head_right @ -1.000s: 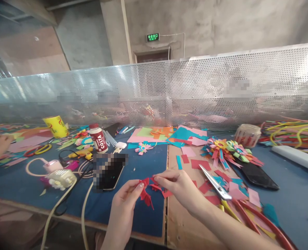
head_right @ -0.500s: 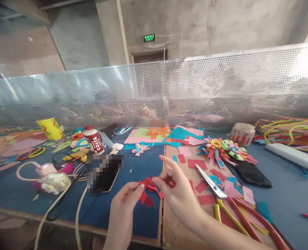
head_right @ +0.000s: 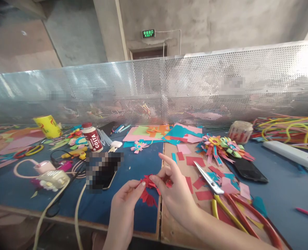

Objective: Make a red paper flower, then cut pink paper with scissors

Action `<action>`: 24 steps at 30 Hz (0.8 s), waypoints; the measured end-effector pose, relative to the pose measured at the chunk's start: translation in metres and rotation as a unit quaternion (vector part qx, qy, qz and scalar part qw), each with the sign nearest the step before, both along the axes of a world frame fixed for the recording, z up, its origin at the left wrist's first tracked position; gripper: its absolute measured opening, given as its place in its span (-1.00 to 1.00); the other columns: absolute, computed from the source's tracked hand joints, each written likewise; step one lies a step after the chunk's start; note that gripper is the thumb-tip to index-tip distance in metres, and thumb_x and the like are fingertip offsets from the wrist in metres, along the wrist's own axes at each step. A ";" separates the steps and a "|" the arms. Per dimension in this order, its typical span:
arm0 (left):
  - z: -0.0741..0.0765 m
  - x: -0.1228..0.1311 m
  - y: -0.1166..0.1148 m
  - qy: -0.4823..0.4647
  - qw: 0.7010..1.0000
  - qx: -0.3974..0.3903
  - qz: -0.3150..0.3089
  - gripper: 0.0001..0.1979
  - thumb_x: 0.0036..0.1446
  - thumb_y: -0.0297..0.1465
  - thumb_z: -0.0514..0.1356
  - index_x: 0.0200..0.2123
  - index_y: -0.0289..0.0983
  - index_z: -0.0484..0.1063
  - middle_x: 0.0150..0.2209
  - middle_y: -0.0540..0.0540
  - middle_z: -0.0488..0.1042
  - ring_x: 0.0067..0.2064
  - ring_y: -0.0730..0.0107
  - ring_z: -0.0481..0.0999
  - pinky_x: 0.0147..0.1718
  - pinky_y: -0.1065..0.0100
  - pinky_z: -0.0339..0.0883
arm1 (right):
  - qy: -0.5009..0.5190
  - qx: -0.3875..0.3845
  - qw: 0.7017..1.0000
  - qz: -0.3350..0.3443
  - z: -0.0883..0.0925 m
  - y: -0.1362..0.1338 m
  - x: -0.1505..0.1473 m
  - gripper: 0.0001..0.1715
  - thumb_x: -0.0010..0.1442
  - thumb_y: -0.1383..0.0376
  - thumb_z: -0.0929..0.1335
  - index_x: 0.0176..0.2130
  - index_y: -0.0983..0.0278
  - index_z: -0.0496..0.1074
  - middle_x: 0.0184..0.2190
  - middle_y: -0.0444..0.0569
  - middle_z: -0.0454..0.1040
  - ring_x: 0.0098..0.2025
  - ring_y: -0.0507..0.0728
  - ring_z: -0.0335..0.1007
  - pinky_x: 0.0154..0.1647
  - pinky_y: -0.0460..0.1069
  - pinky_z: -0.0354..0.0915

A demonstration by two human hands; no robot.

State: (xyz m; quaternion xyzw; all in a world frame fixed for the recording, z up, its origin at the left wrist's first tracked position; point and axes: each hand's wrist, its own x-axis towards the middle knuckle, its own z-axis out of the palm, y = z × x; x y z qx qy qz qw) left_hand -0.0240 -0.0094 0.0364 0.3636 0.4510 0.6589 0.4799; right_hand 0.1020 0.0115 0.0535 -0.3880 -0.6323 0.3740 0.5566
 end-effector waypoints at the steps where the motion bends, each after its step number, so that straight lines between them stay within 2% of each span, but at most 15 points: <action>1: 0.000 0.000 0.001 0.000 1.000 0.001 0.000 -0.84 -0.16 -0.36 0.33 -0.57 -0.33 0.46 -0.53 -0.02 0.44 -0.43 0.42 0.36 -0.39 0.45 0.22 | -0.004 0.004 1.000 -0.002 0.000 0.000 0.000 -0.44 0.16 0.23 0.31 0.12 0.18 0.09 -0.58 -0.26 0.25 -0.48 0.05 0.25 -0.33 0.01 0.23; 7: -0.004 0.000 0.002 -0.014 1.000 -0.006 -0.010 -0.83 -0.15 -0.35 0.34 -0.56 -0.33 0.45 -0.54 0.00 0.44 -0.44 0.48 0.35 -0.41 0.50 0.22 | -0.008 0.004 1.000 -0.007 -0.002 -0.001 0.000 -0.45 0.17 0.24 0.29 0.12 0.16 0.09 -0.58 -0.27 0.24 -0.47 0.05 0.25 -0.31 0.01 0.23; 16: -0.003 0.005 0.000 -0.043 0.999 -0.014 0.017 -0.83 -0.18 -0.36 0.36 -0.54 -0.34 0.47 -0.52 -0.02 0.48 -0.42 0.45 0.40 -0.40 0.49 0.25 | -0.004 0.007 1.000 -0.005 -0.002 -0.002 -0.001 -0.46 0.16 0.23 0.29 0.11 0.18 0.08 -0.59 -0.26 0.24 -0.48 0.06 0.23 -0.34 0.01 0.21; 24: -0.010 0.008 0.003 -0.059 0.998 -0.001 0.029 -0.85 -0.15 -0.35 0.35 -0.51 -0.31 0.50 -0.50 -0.01 0.51 -0.41 0.47 0.43 -0.40 0.51 0.29 | -0.001 0.021 1.000 -0.023 -0.005 -0.004 -0.005 -0.50 0.17 0.25 0.28 0.09 0.18 0.10 -0.58 -0.26 0.23 -0.50 0.04 0.20 -0.40 -0.03 0.22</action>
